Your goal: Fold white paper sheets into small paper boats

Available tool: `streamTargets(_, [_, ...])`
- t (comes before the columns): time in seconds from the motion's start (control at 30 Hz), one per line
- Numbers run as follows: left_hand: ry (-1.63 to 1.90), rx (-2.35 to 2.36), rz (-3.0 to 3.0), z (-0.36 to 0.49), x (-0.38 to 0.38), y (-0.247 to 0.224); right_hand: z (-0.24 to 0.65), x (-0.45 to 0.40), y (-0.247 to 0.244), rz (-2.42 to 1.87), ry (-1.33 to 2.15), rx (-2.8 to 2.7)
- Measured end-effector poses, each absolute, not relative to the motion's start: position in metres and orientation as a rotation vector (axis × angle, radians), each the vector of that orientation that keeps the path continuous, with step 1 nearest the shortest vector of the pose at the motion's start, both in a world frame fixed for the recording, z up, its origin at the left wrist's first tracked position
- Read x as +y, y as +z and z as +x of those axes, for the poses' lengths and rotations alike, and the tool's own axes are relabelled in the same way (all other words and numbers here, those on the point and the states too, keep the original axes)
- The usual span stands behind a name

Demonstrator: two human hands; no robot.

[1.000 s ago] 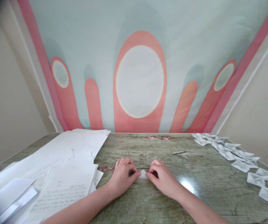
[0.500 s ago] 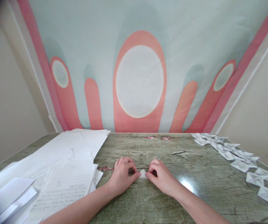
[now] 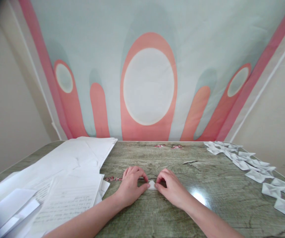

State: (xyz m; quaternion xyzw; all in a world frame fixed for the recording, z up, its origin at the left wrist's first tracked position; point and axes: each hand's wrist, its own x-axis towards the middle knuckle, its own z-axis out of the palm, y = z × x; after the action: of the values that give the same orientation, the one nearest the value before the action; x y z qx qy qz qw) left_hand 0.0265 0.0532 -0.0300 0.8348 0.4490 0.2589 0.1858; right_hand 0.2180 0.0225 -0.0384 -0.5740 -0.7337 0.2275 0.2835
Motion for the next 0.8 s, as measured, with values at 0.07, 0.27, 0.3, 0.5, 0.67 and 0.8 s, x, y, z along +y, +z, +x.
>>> streamTargets(0.07, [0.727, 1.253, 2.373, 0.027, 0.052, -0.028, 0.217, 0.021, -0.038, -1.535, 0.6, -1.968])
streamTargets(0.27, [0.697, 1.24, 2.438, 0.027, 0.051, -0.028, 0.215, 0.021, -0.043, -1.545, 0.547, -1.975])
streamTargets(0.3, [0.692, 1.235, 2.453, 0.027, 0.05, -0.027, 0.215, 0.021, -0.044, -1.549, 0.54, -1.978])
streamTargets(0.5, [0.676, 1.17, 2.627, 0.028, 0.044, -0.019, 0.213, 0.019, -0.044, -1.544, 0.51, -1.991])
streamTargets(0.67, [0.599, 1.038, 2.857, 0.03, 0.039, -0.018, 0.214, 0.018, -0.045, -1.534, 0.492, -1.987])
streamTargets(0.8, [0.408, 0.949, 3.005, 0.03, 0.035, -0.017, 0.214, 0.017, -0.045, -1.527, 0.479, -1.992])
